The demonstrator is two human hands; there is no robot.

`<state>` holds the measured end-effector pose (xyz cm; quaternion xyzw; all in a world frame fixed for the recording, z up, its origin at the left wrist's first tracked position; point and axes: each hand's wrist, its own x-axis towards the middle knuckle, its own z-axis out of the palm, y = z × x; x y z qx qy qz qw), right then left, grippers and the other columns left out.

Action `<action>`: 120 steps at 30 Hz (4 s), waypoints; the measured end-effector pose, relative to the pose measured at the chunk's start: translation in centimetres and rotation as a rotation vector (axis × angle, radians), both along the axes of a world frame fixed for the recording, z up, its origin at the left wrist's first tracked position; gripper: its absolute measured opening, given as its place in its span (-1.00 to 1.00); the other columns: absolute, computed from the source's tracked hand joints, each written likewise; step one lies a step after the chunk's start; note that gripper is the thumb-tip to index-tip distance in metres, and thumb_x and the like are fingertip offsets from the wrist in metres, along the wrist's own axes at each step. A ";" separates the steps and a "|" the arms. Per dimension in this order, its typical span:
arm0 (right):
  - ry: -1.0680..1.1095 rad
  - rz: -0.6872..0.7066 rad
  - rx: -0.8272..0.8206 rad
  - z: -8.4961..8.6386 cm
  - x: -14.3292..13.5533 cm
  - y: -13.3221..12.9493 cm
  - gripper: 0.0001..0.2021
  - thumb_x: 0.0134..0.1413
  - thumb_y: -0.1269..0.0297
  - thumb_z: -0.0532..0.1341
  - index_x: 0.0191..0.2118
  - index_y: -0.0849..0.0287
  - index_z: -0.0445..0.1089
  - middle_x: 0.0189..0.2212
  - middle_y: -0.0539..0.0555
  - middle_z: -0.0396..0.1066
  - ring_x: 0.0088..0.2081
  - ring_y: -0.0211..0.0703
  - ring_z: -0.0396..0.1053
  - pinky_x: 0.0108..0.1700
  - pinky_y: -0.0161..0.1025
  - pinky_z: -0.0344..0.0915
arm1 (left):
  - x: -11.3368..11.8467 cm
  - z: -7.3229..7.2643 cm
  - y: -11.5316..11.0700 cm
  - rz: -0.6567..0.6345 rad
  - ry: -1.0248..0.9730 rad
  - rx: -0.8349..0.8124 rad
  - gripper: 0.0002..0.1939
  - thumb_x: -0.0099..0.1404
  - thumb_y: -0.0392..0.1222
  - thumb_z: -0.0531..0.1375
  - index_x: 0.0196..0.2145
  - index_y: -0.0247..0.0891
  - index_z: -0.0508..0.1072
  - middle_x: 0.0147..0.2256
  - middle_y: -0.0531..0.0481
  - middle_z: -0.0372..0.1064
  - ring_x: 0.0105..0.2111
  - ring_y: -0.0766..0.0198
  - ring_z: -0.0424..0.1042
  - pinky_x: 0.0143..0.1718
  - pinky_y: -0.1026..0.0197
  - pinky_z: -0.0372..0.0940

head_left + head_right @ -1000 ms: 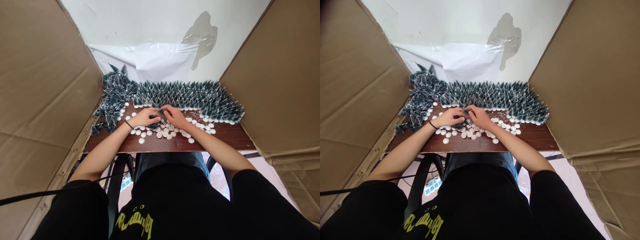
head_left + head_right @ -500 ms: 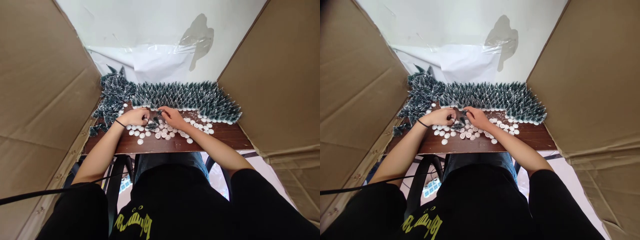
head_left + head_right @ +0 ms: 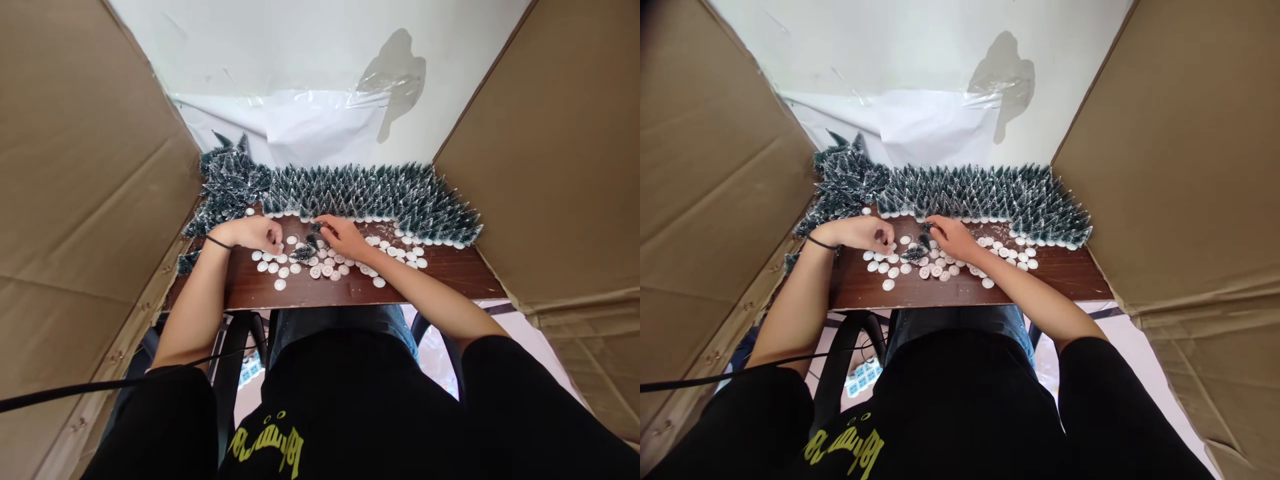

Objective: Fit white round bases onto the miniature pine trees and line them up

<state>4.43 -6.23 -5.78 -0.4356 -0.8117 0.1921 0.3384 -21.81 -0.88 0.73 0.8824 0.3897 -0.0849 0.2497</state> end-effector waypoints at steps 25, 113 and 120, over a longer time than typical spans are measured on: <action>0.068 0.111 0.004 -0.3 -0.4 -0.1 -0.77 0.30 0.31 0.00 -0.04 0.17 0.33 -0.22 0.13 0.49 -0.23 -0.08 0.38 -0.14 -0.16 0.26 | 1.9 -2.9 0.6 0.098 -0.484 -0.172 -0.62 0.15 0.07 0.29 -0.24 -0.30 0.43 -0.38 -0.02 0.51 -0.43 0.36 0.43 -0.36 0.30 0.32; 0.154 0.030 0.306 -1.6 -0.1 0.7 -0.80 0.31 0.21 0.20 -0.08 0.12 0.53 -0.21 0.11 0.47 -0.23 -0.16 0.38 -0.17 -0.16 0.39 | 4.6 -3.2 -1.4 0.205 -0.609 -0.011 -0.56 0.35 0.06 0.16 0.02 -0.29 0.51 -0.33 -0.03 0.50 -0.39 0.33 0.40 -0.30 0.27 0.30; 0.104 0.103 0.370 -1.7 -0.3 0.6 -0.78 0.34 0.19 0.16 -0.07 0.10 0.52 -0.21 0.13 0.45 -0.16 -0.11 0.39 -0.12 -0.13 0.40 | 5.2 -4.0 -1.7 0.193 -0.599 0.022 -0.45 0.27 0.20 0.21 0.00 -0.30 0.54 -0.18 -0.10 0.51 -0.24 0.23 0.43 -0.16 0.17 0.36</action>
